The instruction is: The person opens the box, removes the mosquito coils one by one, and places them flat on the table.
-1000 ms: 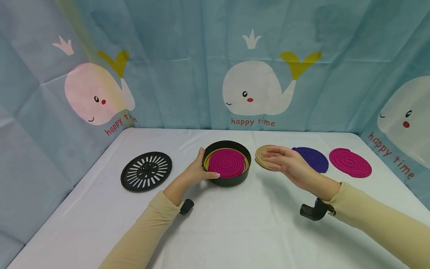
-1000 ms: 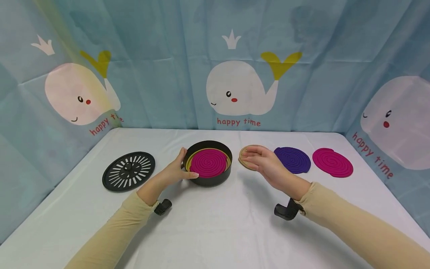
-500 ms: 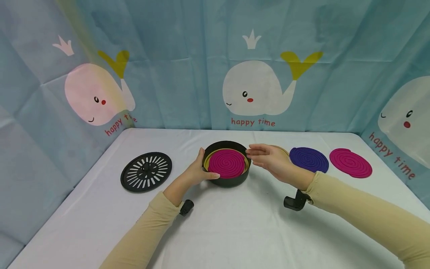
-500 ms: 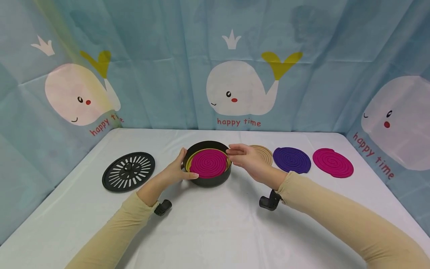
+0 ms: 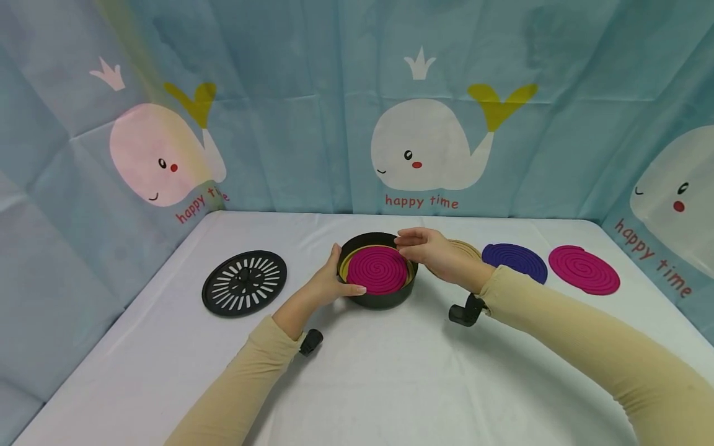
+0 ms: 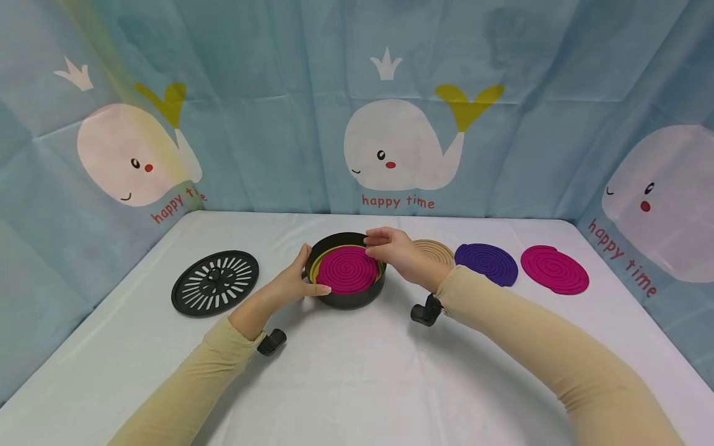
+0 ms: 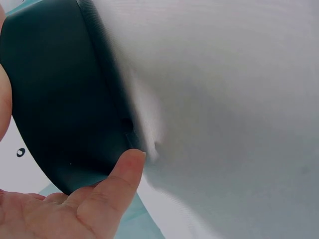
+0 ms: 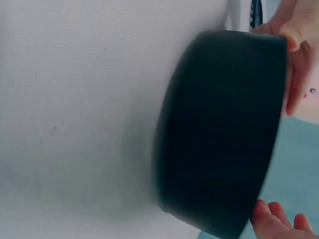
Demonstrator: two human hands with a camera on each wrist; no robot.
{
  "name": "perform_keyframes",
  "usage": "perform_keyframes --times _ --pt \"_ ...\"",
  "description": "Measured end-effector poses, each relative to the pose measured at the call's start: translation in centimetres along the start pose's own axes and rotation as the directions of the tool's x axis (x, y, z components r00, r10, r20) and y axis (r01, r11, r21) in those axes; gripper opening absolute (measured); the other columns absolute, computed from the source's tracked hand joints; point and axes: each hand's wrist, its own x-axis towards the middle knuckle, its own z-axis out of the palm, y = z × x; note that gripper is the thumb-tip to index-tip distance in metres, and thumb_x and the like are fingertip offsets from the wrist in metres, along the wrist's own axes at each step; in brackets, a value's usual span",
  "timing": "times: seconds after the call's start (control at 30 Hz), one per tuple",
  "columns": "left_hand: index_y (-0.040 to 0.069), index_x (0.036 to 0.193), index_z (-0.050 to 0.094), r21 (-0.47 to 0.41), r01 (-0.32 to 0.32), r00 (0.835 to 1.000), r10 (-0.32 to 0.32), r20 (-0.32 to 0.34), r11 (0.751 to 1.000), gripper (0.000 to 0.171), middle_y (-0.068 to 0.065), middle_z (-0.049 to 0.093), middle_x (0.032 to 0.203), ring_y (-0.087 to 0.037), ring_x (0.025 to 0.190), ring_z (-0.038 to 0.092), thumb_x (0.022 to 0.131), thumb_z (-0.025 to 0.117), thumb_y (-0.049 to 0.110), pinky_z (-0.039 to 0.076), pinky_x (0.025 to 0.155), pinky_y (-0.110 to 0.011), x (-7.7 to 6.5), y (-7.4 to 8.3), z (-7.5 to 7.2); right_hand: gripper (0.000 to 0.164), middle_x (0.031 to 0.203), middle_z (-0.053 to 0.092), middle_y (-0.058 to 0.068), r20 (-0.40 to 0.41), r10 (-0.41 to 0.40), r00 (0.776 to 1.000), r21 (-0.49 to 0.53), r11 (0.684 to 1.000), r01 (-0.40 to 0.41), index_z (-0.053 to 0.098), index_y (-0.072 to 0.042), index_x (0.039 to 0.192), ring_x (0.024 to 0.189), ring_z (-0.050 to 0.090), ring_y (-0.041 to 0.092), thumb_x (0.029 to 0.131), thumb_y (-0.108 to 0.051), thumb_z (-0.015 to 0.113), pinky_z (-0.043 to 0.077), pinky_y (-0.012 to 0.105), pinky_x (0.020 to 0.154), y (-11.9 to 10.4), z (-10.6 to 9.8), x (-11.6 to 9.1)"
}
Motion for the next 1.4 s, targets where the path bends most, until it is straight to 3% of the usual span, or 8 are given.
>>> perform_keyframes --times 0.33,0.7,0.97,1.4 --pt "0.004 0.155 -0.008 -0.005 0.009 1.000 -0.009 0.016 1.000 0.111 -0.011 0.001 0.162 -0.029 0.147 0.005 0.085 0.077 0.018 0.012 0.117 -0.048 -0.2 0.1 -0.1 0.055 0.148 0.037 0.025 -0.033 0.046 0.998 -0.129 0.990 -0.050 0.036 0.008 0.145 0.139 0.033 0.034 0.093 0.007 0.056 0.035 0.044 0.109 0.9 1.2 2.0" --pt "0.004 0.155 -0.008 -0.009 0.011 1.000 -0.011 0.016 1.000 0.111 -0.011 0.001 0.162 -0.030 0.147 0.006 0.085 0.077 0.018 0.013 0.117 -0.049 -0.1 0.0 -0.1 0.059 0.149 0.034 0.026 -0.001 0.082 0.997 -0.312 0.947 -0.078 0.035 0.006 0.146 0.139 0.031 0.035 0.091 0.007 0.057 0.036 0.044 0.108 0.3 2.0 3.3" --pt "0.004 0.155 -0.008 -0.014 0.010 1.000 -0.009 0.020 1.000 0.111 -0.012 0.001 0.162 -0.030 0.147 0.006 0.085 0.077 0.018 0.013 0.117 -0.050 0.0 0.1 -0.1 0.057 0.146 0.037 0.026 -0.029 0.126 0.992 -0.309 0.942 -0.129 0.038 0.006 0.144 0.135 0.036 0.036 0.091 0.005 0.058 0.035 0.045 0.109 0.1 2.3 3.4" --pt "0.001 0.154 -0.009 -0.020 -0.010 0.999 0.011 0.032 1.000 0.109 -0.013 -0.001 0.162 -0.030 0.147 0.003 0.086 0.076 0.015 0.011 0.117 -0.049 -0.2 0.2 -0.2 0.053 0.138 0.048 0.026 -0.027 0.145 0.989 -0.203 0.968 -0.147 0.036 0.006 0.144 0.126 0.048 0.034 0.094 0.004 0.053 0.039 0.042 0.106 0.1 2.0 3.7"
